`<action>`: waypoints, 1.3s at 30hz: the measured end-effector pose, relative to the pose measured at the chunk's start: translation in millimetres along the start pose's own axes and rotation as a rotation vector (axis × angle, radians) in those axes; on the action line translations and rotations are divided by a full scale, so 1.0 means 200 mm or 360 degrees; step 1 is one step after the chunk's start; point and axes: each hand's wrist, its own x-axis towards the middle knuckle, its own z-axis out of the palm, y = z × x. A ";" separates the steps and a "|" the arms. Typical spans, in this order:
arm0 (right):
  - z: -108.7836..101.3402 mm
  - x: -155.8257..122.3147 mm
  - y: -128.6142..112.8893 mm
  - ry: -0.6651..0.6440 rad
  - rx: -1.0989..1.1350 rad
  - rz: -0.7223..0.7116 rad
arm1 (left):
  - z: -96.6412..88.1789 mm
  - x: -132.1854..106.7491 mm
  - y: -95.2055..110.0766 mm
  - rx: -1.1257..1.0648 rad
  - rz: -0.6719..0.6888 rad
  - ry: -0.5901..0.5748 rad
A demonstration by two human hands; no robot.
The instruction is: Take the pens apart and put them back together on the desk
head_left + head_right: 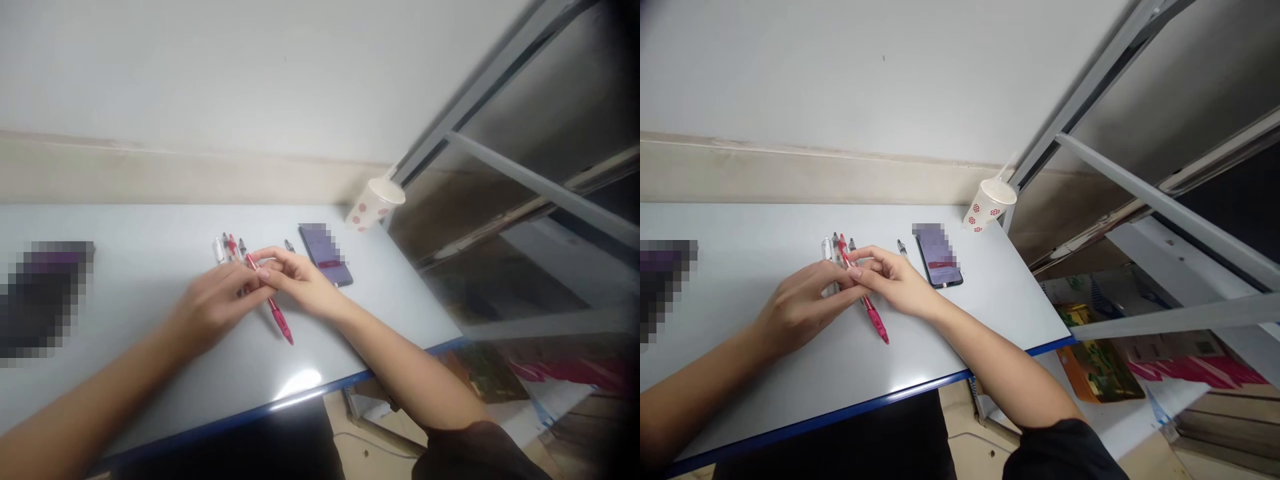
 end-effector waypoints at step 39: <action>-0.24 0.09 -0.04 0.0495 -0.0759 -0.0167 | 0.05 -0.05 -0.05 -0.0169 -0.0778 -0.0547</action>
